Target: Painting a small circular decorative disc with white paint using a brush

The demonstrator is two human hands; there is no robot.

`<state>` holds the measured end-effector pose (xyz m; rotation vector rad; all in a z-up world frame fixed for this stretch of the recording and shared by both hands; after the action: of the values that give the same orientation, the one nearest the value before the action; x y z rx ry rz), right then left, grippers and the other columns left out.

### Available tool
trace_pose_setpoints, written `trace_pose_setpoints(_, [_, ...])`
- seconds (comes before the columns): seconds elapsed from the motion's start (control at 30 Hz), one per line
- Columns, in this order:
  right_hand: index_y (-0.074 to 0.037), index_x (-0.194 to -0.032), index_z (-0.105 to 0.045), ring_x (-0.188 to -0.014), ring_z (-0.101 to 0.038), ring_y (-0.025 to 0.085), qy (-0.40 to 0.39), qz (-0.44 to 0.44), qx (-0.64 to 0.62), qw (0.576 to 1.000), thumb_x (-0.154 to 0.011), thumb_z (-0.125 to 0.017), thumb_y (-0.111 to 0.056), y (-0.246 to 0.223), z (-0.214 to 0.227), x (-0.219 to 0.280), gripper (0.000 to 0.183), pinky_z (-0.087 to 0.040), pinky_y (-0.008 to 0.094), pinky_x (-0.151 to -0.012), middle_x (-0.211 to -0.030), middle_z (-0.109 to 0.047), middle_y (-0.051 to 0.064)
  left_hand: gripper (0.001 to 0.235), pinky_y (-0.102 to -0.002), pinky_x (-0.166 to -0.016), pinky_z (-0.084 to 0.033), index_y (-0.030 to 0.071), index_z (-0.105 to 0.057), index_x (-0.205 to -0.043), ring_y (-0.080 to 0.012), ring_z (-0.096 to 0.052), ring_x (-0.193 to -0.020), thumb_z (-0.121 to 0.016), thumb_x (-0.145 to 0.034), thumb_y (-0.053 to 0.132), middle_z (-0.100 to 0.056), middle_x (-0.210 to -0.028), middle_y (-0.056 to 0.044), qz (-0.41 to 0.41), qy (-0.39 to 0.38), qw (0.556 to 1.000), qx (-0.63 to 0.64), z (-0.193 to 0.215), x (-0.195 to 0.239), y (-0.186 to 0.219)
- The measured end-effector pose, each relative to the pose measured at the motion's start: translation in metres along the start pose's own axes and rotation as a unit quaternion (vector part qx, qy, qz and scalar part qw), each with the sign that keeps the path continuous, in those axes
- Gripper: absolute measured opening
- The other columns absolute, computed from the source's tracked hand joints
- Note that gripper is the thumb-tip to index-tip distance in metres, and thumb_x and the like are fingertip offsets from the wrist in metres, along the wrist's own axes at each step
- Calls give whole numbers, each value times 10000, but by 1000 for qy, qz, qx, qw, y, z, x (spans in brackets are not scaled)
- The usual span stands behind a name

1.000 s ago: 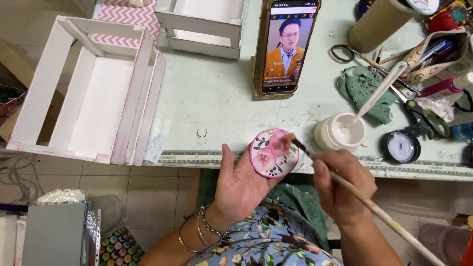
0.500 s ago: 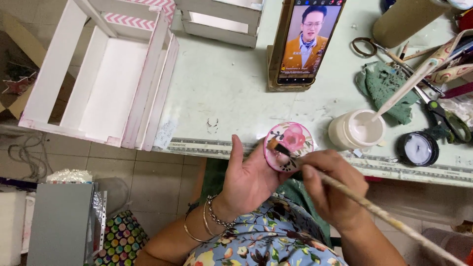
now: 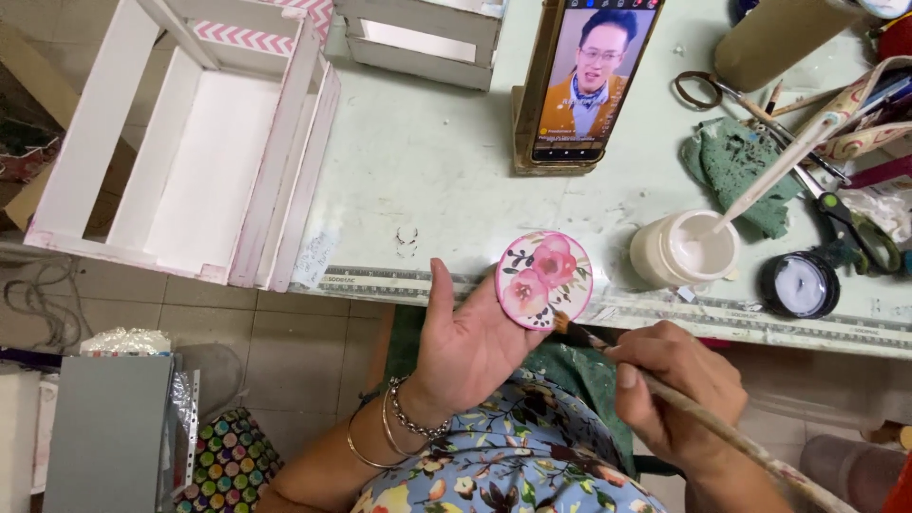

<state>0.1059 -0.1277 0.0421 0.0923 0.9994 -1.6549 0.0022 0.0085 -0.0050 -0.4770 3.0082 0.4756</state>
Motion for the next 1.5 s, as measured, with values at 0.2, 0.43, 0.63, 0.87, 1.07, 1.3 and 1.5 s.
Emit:
trace_pose_setpoints(0.2, [-35,-830,-542,-583,-537,163,3,-74,-16,997,-860,-448,-201,1,19,6,194,-420,246,-597,-728,-576,97,891,-425,-1130,-164,-22,-133,-1415,-315,-207,-1346,-167,-829,648,-203,-1448,-209,0,24,1000,19,-8,0,6])
trace_pose_setpoints(0.43, [-39,-677,-532,-508,-538,194,29,25,-88,995,-821,-440,-171,19,9,6,216,-419,231,-494,-616,-556,112,878,-488,-1111,-173,-5,-135,-1419,-312,-198,-1352,-160,-837,651,-196,-1458,-196,13,13,999,33,-2,3,5])
trace_pose_setpoints(0.63, [-29,-699,-526,-542,-554,199,72,-8,-119,990,-827,-458,-209,36,10,13,231,-440,262,-527,-637,-556,123,854,-468,-1109,-195,-16,-175,-1407,-320,-242,-1333,-144,-854,634,-245,-1432,-218,22,21,999,21,2,5,5])
trace_pose_setpoints(0.87, [-6,-685,-496,-514,-527,209,104,19,-98,990,-827,-441,-176,42,10,8,229,-399,272,-521,-598,-521,130,783,-520,-1062,-259,24,-234,-1400,-328,-307,-1297,-199,-870,599,-310,-1407,-199,66,43,997,4,7,5,2])
trace_pose_setpoints(1.07, [-3,-708,-493,-532,-522,209,124,8,-95,988,-840,-441,-171,42,8,8,220,-406,271,-543,-588,-505,104,758,-547,-1035,-296,9,-240,-1394,-351,-333,-1277,-256,-879,566,-338,-1389,-201,80,62,995,22,9,3,-1])
trace_pose_setpoints(1.3, [9,-855,-422,-468,-423,154,284,-7,-98,954,-899,-443,-207,49,2,18,221,-354,249,-418,-620,-418,118,630,-549,-1011,-340,-7,-296,-1350,-359,-378,-1234,-471,-861,349,-374,-1351,-210,70,97,993,19,17,3,-6])
trace_pose_setpoints(1.5, [0,-949,-400,-422,-353,160,329,-90,-117,933,-940,-464,-294,47,-2,29,301,-407,298,-399,-782,-419,197,545,-546,-893,-466,20,-333,-1263,-369,-447,-1168,-551,-787,175,-421,-1274,-231,51,134,981,-129,11,3,-8])
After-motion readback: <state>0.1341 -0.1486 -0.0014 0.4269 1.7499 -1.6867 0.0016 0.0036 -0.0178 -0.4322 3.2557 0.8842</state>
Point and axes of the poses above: each hand's wrist, its own x-axis away from the middle knuckle, its own z-axis out of the back of the hand, y = z × x, the point moved 1 cm from there along -x, towards the middle knuckle
